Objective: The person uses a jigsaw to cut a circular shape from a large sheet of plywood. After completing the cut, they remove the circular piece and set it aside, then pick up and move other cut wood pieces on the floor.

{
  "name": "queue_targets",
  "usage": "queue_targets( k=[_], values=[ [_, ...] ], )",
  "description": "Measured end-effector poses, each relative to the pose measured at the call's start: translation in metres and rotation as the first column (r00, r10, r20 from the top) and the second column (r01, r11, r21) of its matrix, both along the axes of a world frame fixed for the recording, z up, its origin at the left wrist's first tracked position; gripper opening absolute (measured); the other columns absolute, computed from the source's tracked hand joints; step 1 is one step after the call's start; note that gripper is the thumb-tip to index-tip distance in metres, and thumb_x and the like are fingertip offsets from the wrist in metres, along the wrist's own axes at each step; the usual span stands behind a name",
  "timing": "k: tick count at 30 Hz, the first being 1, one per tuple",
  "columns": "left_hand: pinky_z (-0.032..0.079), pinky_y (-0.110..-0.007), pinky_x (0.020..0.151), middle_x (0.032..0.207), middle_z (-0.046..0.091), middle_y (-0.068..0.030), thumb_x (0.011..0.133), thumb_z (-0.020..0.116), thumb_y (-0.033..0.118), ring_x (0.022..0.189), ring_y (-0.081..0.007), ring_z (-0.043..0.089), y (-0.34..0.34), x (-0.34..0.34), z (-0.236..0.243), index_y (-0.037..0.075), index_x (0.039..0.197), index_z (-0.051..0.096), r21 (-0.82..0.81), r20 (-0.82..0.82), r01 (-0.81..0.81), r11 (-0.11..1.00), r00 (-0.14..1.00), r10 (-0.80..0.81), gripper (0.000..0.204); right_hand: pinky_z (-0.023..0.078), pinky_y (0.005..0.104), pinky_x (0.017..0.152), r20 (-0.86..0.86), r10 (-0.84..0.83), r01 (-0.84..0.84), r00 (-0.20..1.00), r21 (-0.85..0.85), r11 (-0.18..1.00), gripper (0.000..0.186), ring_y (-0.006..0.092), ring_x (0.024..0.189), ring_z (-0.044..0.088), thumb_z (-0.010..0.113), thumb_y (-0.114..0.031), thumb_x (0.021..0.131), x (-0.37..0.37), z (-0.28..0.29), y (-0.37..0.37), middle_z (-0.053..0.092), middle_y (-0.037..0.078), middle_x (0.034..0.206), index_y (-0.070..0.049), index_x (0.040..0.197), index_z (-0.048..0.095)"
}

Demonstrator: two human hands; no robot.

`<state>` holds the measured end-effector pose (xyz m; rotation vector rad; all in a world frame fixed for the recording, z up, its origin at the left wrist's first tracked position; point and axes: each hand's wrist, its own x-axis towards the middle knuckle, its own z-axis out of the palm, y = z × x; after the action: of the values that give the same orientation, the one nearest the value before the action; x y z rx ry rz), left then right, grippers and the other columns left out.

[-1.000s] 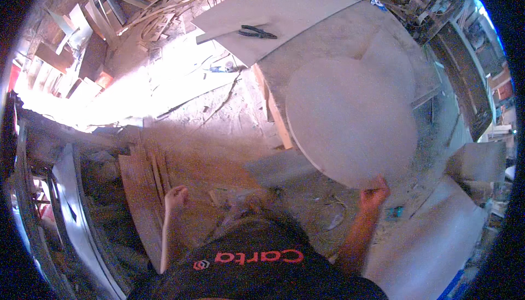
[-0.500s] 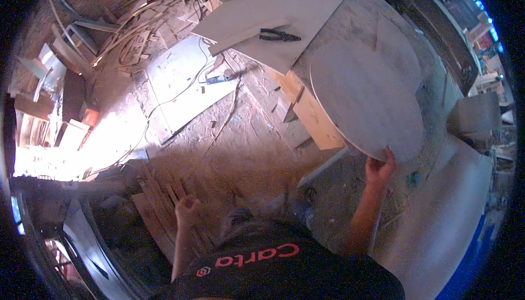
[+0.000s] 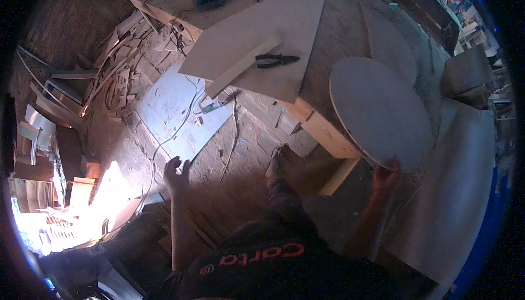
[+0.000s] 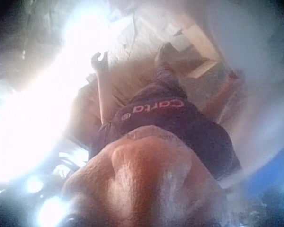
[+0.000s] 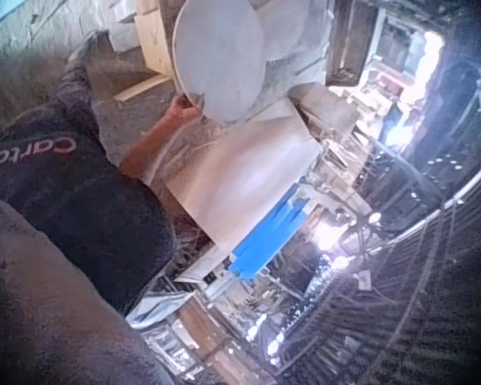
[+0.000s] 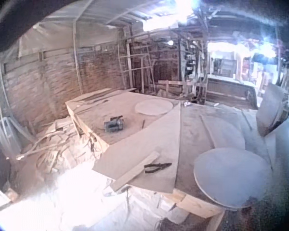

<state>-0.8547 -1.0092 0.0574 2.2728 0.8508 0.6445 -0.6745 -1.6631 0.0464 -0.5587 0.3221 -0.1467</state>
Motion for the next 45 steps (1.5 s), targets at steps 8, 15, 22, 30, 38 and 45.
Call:
queue_targets(
  k=[8, 15, 22, 30, 38, 45],
  values=[
    [0.053, -0.043, 0.089, 0.103, 0.067, -0.0175, 0.079, 0.085, 0.020, 0.100, -0.0349, 0.065, -0.013, 0.141, 0.019, -0.003, 0.112, 0.068, 0.038, -0.062, 0.165, 0.985, 0.985, -0.163, 0.044, 0.060, 0.0357, 0.085, 0.009, -0.316, 0.278, 0.949, -0.503, 0.818, 0.034, 0.0242, 0.105, 0.068, 0.067, -0.015, 0.094, 0.187, -0.036, -0.009, 0.069, 0.013, 0.117, 0.002, 0.123, 0.062],
    [0.046, -0.047, 0.101, 0.120, 0.059, -0.0202, 0.075, 0.088, 0.028, 0.117, -0.0371, 0.056, -0.012, 0.240, 0.021, -0.005, 0.131, 0.058, 0.067, -0.189, 0.291, 0.954, 0.943, -0.274, 0.071, 0.059, 0.0308, 0.077, -0.564, 0.192, -0.463, 0.803, -0.387, 0.797, 0.036, 0.0187, 0.091, 0.069, 0.067, -0.023, 0.095, 0.182, -0.061, 0.020, 0.069, 0.005, 0.103, -0.004, 0.125, 0.062],
    [0.044, -0.049, 0.102, 0.128, 0.048, -0.0189, 0.069, 0.091, 0.042, 0.118, -0.0388, 0.049, 0.004, 0.331, 0.015, -0.003, 0.141, 0.051, 0.024, -0.414, 0.571, 0.820, 0.753, -0.512, 0.093, 0.051, 0.0459, 0.099, -0.417, 0.152, -0.373, 0.896, -0.893, -0.251, 0.047, 0.0396, 0.120, 0.061, 0.074, -0.019, 0.088, 0.197, -0.013, 0.299, 0.064, 0.019, 0.129, -0.003, 0.131, 0.062],
    [0.045, -0.048, 0.100, 0.118, 0.054, -0.0224, 0.071, 0.084, 0.029, 0.114, -0.0382, 0.053, 0.050, 0.374, 0.004, 0.000, 0.130, 0.058, -0.048, -0.437, 0.779, 0.625, 0.546, -0.715, 0.071, 0.035, 0.0579, 0.109, -0.321, 0.258, -0.086, 0.911, -0.760, -0.644, 0.059, 0.0391, 0.133, 0.048, 0.074, -0.010, 0.074, 0.265, 0.023, 0.403, 0.058, 0.012, 0.137, -0.011, 0.131, 0.062],
    [0.050, -0.038, 0.074, 0.099, 0.058, -0.0117, 0.067, 0.081, 0.013, 0.087, -0.0262, 0.059, 0.116, 0.393, 0.024, 0.000, 0.112, 0.066, -0.177, -0.145, 0.685, 0.707, 0.692, -0.707, 0.049, 0.044, 0.0513, 0.099, -0.474, -0.165, -0.483, 0.865, -0.696, -0.531, 0.037, 0.0355, 0.105, 0.065, 0.075, -0.011, 0.068, 0.201, 0.034, 0.330, 0.070, 0.010, 0.106, -0.011, 0.105, 0.076],
    [0.050, -0.035, 0.073, 0.103, 0.057, -0.0092, 0.070, 0.083, 0.015, 0.087, -0.0218, 0.058, 0.046, 0.466, 0.057, -0.001, 0.116, 0.066, -0.173, -0.014, 0.765, 0.620, 0.627, -0.779, 0.052, 0.050, 0.0434, 0.097, -0.314, -0.400, -0.471, 0.861, -0.788, -0.396, 0.055, 0.0334, 0.111, 0.064, 0.080, -0.012, 0.077, 0.172, 0.062, 0.265, 0.066, 0.018, 0.121, -0.005, 0.129, 0.066]
  ],
)
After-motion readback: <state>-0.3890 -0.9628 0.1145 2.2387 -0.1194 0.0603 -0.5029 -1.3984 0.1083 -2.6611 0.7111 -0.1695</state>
